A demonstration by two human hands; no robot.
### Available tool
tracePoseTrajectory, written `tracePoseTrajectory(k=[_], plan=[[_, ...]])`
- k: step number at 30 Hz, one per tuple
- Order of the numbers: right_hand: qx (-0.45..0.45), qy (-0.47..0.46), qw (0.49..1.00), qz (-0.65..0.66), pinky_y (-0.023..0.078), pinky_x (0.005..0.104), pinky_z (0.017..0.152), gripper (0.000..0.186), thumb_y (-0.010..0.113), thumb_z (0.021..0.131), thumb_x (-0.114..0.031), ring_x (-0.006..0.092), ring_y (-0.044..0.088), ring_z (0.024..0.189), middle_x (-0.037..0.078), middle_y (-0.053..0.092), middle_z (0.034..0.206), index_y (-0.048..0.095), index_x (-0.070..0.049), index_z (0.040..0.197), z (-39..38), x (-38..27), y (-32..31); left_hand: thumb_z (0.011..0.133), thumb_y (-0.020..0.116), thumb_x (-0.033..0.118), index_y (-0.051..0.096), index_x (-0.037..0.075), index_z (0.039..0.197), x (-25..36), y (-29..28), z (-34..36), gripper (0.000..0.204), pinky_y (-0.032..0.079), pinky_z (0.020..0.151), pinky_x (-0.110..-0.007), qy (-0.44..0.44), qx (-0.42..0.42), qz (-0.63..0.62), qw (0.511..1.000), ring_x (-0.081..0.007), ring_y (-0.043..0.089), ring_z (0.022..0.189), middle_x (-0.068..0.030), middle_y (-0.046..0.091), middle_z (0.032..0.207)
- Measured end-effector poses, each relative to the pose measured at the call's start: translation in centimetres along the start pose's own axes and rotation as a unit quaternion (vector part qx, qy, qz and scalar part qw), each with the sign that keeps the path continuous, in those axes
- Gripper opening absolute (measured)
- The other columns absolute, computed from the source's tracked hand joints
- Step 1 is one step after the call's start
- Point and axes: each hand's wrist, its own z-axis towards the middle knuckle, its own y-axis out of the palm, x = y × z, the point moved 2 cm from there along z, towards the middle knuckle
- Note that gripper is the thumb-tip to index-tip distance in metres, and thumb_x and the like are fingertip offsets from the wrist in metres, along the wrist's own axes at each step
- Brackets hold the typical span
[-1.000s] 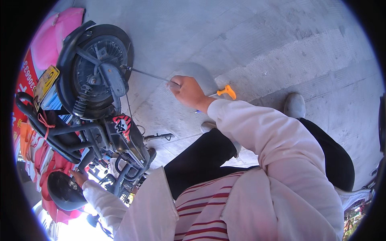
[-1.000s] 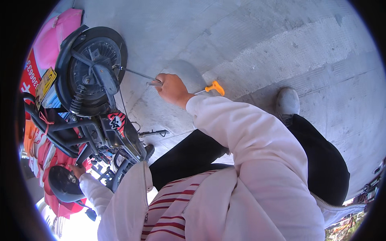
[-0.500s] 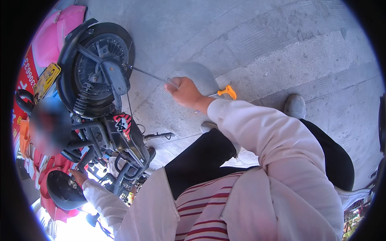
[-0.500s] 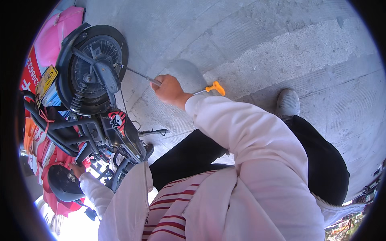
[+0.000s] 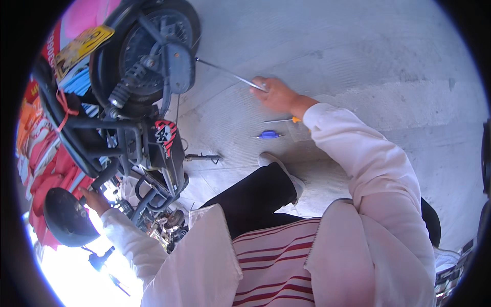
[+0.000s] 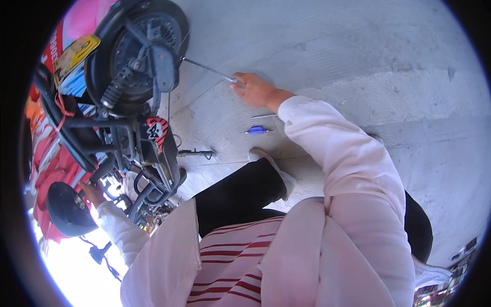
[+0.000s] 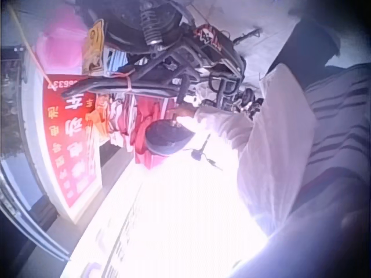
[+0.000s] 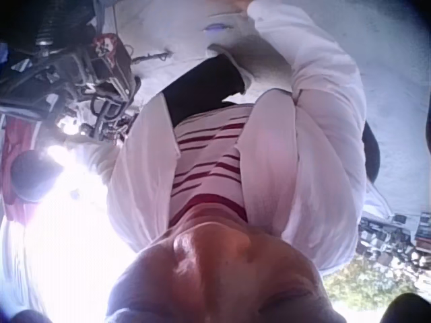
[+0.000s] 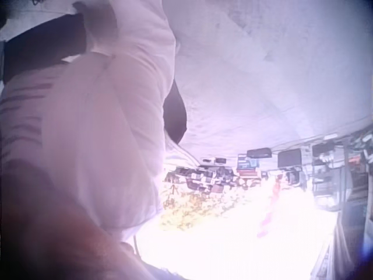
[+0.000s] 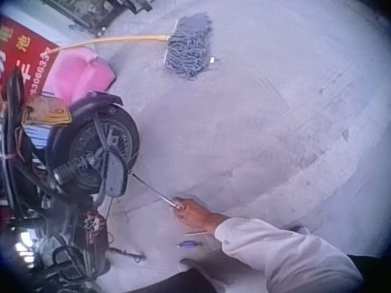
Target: The person uses pliers to cut a cable on the handlebar of a parked electric scooter, then retrieves a screwdriver and T-handle wrench from a nearby tool cart. They use the tools to adjust components on the scooter's rear wheel and handlebar area.
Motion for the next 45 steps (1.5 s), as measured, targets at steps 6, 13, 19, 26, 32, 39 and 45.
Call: tracePoseTrajectory(k=[6,13,19,26,32,39,45], plan=[[-0.025,-0.044,0.999,-0.011,0.043,0.0386,0.066,0.028,0.052,0.096,-0.032,0.0275,0.045,0.064,0.016,0.052,0.069,0.055,-0.004,0.096,1.4,0.3,0.8,0.094,0.056,0.044,0.044,-0.010,0.125,-7.0,1.7,-0.9,0.063,0.054,0.084,-0.037,-0.042,0.024,-0.281,0.959,-0.0236,0.061,0.093,-0.0152,0.057,0.103],[-0.031,-0.013,0.999,-0.030,0.041,0.0364,0.064,0.025,0.052,0.097,-0.028,0.0217,0.039,0.065,0.012,0.046,0.068,0.052,-0.004,0.093,1.4,-0.7,0.6,0.092,0.054,0.051,0.045,0.002,0.128,4.9,-2.6,-4.8,0.062,0.046,0.092,-0.043,-0.354,-0.094,-0.758,0.540,-0.0292,0.053,0.112,-0.0151,0.050,0.128],[-0.030,-0.086,0.996,-0.024,0.041,0.0358,0.064,0.020,0.053,0.096,-0.024,0.0227,0.039,0.065,0.011,0.046,0.068,0.052,-0.004,0.093,1.9,0.9,0.5,0.085,0.064,0.052,0.027,-0.010,0.141,35.5,-13.8,-19.4,0.091,0.045,0.097,-0.044,-0.258,-0.541,-0.677,0.427,-0.0358,0.051,0.114,-0.0278,0.044,0.131],[-0.025,-0.137,0.989,-0.052,0.044,0.0353,0.065,0.016,0.056,0.092,-0.018,0.0252,0.051,0.067,0.013,0.051,0.069,0.051,-0.005,0.099,1.2,3.2,-0.2,0.081,0.068,0.045,0.045,-0.015,0.114,53.9,-17.9,-22.4,0.072,0.048,0.089,-0.039,-0.070,-0.461,-0.628,0.623,-0.0335,0.057,0.107,-0.0280,0.049,0.122],[-0.034,-0.139,0.988,-0.064,0.046,0.0354,0.064,0.016,0.056,0.090,-0.016,0.0266,0.055,0.069,0.013,0.055,0.070,0.050,-0.004,0.100,1.2,2.5,-0.3,0.075,0.072,0.033,0.056,-0.016,0.103,56.6,-16.0,-23.7,0.059,0.052,0.081,-0.037,-0.146,-0.407,-0.605,0.669,-0.0367,0.065,0.096,-0.0287,0.062,0.102],[-0.046,-0.149,0.984,-0.084,0.047,0.0355,0.063,0.018,0.057,0.088,-0.014,0.0282,0.061,0.070,0.014,0.058,0.071,0.049,-0.004,0.101,1.9,2.4,-0.3,0.070,0.069,0.024,0.062,-0.014,0.086,55.0,-17.0,-21.3,0.042,0.052,0.067,-0.038,-0.130,-0.493,-0.655,0.557,-0.0308,0.067,0.081,-0.0236,0.065,0.085],[-0.050,-0.165,0.980,-0.103,0.049,0.0356,0.062,0.019,0.057,0.087,-0.012,0.0295,0.065,0.072,0.014,0.061,0.072,0.048,-0.004,0.102,1.4,1.7,0.6,0.073,0.069,0.018,0.059,-0.013,0.100,53.1,-15.8,-21.7,0.042,0.051,0.068,-0.036,-0.084,-0.514,-0.688,0.505,-0.0246,0.066,0.086,-0.0211,0.066,0.093]])
